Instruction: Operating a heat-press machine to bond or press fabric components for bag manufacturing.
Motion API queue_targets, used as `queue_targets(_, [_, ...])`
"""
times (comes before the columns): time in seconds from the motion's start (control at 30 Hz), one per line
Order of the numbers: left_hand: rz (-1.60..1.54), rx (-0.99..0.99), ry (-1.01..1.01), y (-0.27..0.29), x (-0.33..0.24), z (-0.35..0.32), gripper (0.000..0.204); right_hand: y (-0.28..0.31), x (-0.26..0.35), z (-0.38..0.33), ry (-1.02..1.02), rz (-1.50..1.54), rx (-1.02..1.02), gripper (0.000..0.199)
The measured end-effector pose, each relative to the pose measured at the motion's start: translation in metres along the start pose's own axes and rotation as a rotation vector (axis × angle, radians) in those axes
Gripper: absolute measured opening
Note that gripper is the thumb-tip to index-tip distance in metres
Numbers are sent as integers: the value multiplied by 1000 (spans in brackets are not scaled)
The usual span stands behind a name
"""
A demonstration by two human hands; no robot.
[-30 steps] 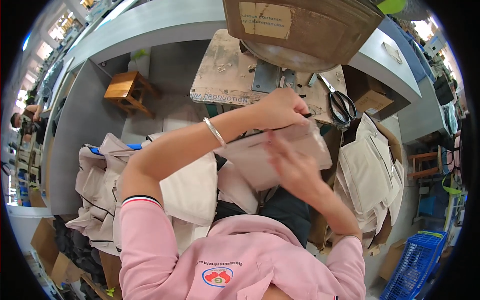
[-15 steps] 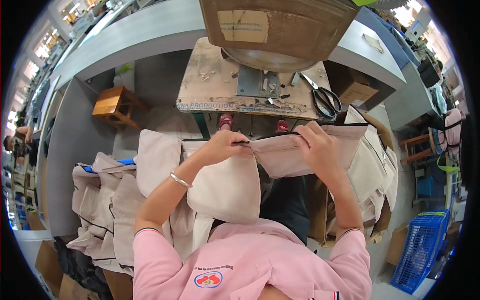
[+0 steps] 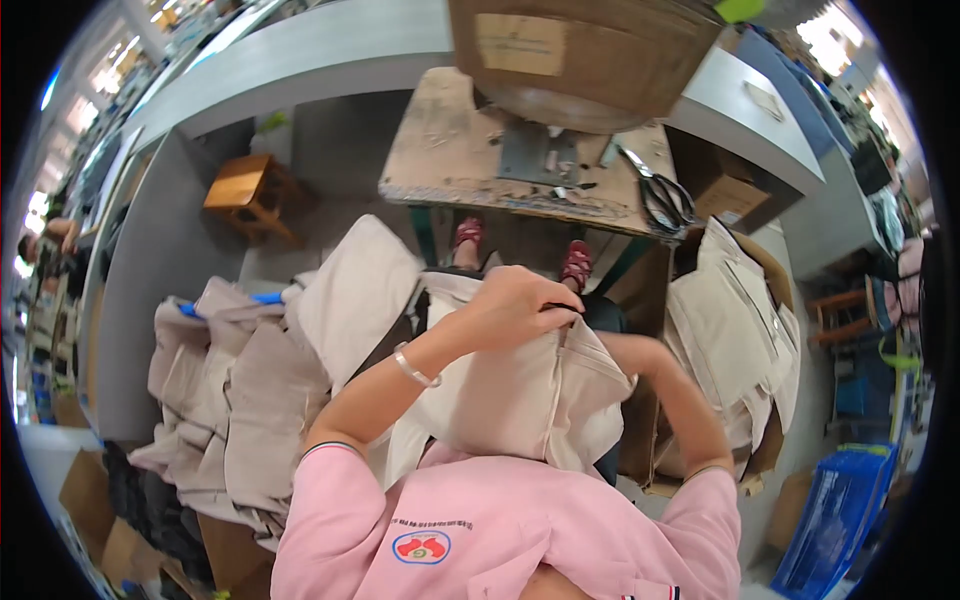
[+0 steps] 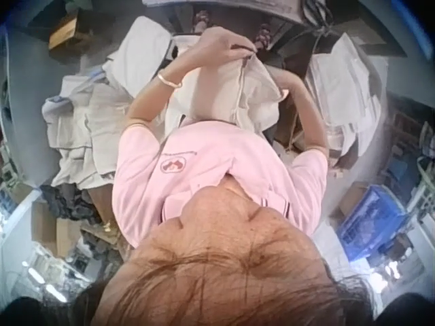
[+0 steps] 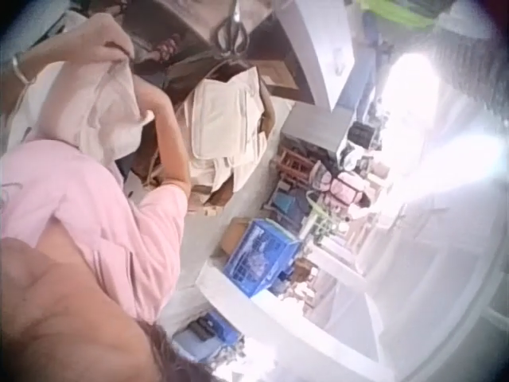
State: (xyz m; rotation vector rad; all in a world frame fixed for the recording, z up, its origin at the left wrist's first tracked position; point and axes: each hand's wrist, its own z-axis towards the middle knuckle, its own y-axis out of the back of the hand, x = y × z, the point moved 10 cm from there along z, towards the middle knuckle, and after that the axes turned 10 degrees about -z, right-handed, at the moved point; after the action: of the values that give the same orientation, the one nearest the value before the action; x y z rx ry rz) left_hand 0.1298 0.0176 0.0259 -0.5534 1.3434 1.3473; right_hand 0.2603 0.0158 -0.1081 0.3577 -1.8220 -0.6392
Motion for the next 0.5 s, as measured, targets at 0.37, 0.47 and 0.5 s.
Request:
queue_targets(0.37, [-253, 232, 147, -176, 62, -39, 29, -2, 23, -113, 920, 1632, -708, 57])
queue_targets(0.47, [-187, 263, 126, -185, 52, -40, 27, -13, -27, -175, 374, 1256, -1583, 65])
queue_targets(0.5, [-198, 243, 128, -180, 48, -39, 27, -4, -11, -180, 263, 913, -1533, 65])
